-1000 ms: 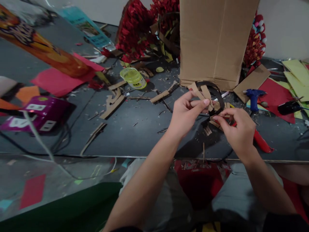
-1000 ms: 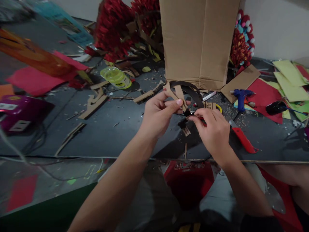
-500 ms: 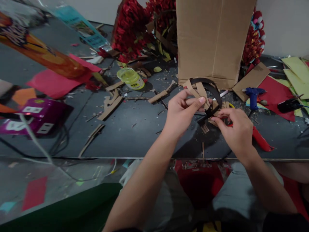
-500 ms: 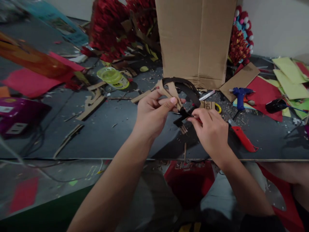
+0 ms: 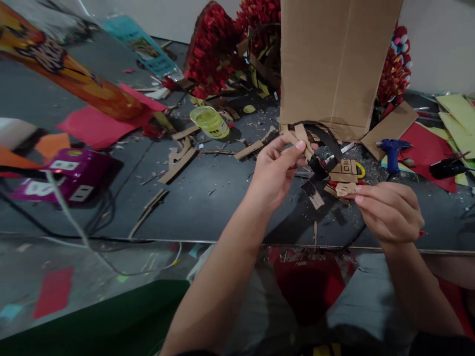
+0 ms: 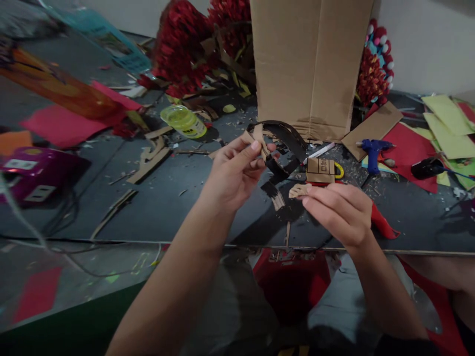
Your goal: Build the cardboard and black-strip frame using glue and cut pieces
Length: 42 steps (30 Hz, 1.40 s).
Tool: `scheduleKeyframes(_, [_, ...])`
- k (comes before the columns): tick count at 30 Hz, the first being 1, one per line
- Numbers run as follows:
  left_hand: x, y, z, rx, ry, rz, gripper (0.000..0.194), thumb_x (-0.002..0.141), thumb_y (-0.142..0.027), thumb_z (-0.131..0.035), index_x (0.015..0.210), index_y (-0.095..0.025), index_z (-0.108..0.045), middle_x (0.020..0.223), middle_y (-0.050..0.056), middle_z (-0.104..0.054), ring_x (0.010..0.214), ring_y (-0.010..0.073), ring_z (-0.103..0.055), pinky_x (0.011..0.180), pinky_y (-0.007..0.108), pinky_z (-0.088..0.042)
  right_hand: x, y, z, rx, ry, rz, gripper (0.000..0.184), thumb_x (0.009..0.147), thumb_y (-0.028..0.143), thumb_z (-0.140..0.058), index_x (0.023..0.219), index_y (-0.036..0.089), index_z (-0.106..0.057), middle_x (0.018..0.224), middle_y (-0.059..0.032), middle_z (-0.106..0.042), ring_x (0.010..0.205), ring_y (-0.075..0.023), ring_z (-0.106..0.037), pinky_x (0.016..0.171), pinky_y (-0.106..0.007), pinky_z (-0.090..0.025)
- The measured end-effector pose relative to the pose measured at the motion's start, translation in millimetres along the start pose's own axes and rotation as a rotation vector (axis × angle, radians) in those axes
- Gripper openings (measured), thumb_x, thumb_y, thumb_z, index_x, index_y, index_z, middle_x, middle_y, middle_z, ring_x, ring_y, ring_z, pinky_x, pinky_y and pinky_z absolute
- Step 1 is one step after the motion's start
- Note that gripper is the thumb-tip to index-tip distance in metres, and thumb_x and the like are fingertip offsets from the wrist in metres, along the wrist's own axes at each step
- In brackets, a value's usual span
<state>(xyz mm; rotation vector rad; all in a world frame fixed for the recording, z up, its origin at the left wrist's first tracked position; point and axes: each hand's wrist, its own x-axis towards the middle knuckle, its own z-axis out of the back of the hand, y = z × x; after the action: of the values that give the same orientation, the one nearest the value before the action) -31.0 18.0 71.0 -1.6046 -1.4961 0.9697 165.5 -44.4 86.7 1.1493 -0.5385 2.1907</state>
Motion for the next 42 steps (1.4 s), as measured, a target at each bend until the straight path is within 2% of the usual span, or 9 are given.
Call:
scheduleKeyframes(3, [-1,-3,-0.9,-0.012,0.024,0.044,0.023,0.065,-0.034,-0.078,0.073,-0.019,-0.062,0.072,-0.002,-0.070,0.061,0.0081,-0.065,0.059,0.017,-0.052,-2,3,7,0.026,0.034,0.055,0.017,0.081,0.008,-0.062,0.086,0.025,-0.063,0.092,0.0036,-0.075,0.077,-0.0104,-0.066,0.064,-0.024,-0.055])
scheduleKeyframes(6, [-4,-6,-2.1,-0.022,0.079,0.079,0.022,0.064,-0.033,-0.079,0.072,-0.020,-0.064,0.071,-0.002,-0.070,0.059,0.0080,-0.064,0.061,0.018,-0.052,2,8,13,0.052,0.074,0.098,0.015,0.084,0.008,-0.058,0.085,0.022,-0.064,0.089,0.0013,-0.075,0.079,-0.0108,-0.065,0.064,-0.023,-0.056])
scheduleKeyframes(12, [-7,-7,-3.0,-0.045,0.208,0.089,0.023,0.061,-0.036,-0.082,0.064,-0.019,-0.067,0.064,-0.001,-0.068,0.062,0.0093,-0.063,0.063,0.019,-0.051,4,13,18,0.035,0.048,0.143,0.018,0.084,0.007,-0.057,0.080,0.024,-0.062,0.086,0.0043,-0.075,0.076,-0.0087,-0.063,0.064,-0.021,-0.055])
scheduleKeyframes(16, [-7,-5,-1.7,-0.037,0.252,0.094,0.024,0.060,-0.038,-0.083,0.063,-0.018,-0.070,0.063,0.000,-0.068,0.064,0.0093,-0.062,0.064,0.018,-0.048,1,11,11,0.072,0.024,0.023,0.014,0.083,0.007,-0.059,0.086,0.021,-0.063,0.086,0.0012,-0.075,0.078,-0.0101,-0.065,0.065,-0.023,-0.056])
scheduleKeyframes(20, [-6,-2,0.4,-0.054,0.270,0.066,0.026,0.061,-0.038,-0.082,0.073,-0.017,-0.073,0.072,0.002,-0.071,0.069,0.0114,-0.062,0.071,0.022,-0.048,2,3,-1,0.050,-0.179,-0.117,0.018,0.077,0.005,-0.068,0.083,0.021,-0.061,0.075,0.0021,-0.072,0.068,-0.0103,-0.066,0.064,-0.025,-0.055])
scheduleKeyframes(23, [-5,0,2.1,-0.106,0.280,0.063,0.029,0.063,-0.039,-0.081,0.082,-0.018,-0.073,0.080,0.003,-0.072,0.076,0.0142,-0.064,0.075,0.026,-0.048,3,-1,-6,0.074,-0.249,-0.252,0.026,0.070,0.006,-0.074,0.085,0.022,-0.060,0.073,0.0034,-0.070,0.066,-0.0113,-0.065,0.063,-0.026,-0.055])
scheduleKeyframes(28, [-8,2,3.3,-0.199,0.293,0.084,0.022,0.068,-0.033,-0.078,0.082,-0.018,-0.070,0.085,0.002,-0.072,0.084,0.0154,-0.065,0.083,0.029,-0.048,6,3,-6,0.129,-0.228,-0.519,0.025,0.069,0.013,-0.077,0.086,0.022,-0.061,0.073,0.0035,-0.067,0.064,-0.0107,-0.063,0.059,-0.024,-0.054])
scheduleKeyframes(35, [-10,3,1.5,-0.237,0.397,0.097,0.022,0.071,-0.032,-0.076,0.085,-0.017,-0.067,0.087,0.004,-0.072,0.088,0.0194,-0.067,0.091,0.039,-0.049,9,4,-8,0.144,-0.174,-0.747,0.020,0.072,0.024,-0.076,0.084,0.021,-0.061,0.072,0.0046,-0.065,0.056,-0.0067,-0.058,0.051,-0.019,-0.048])
scheduleKeyframes(42, [-12,5,-0.3,-0.205,0.481,0.084,0.022,0.074,-0.036,-0.073,0.085,-0.017,-0.066,0.086,0.005,-0.073,0.089,0.0227,-0.069,0.095,0.043,-0.047,9,4,-7,0.125,-0.142,-0.814,0.020,0.074,0.031,-0.074,0.082,0.021,-0.060,0.072,0.0034,-0.064,0.059,-0.0086,-0.061,0.055,-0.020,-0.051])
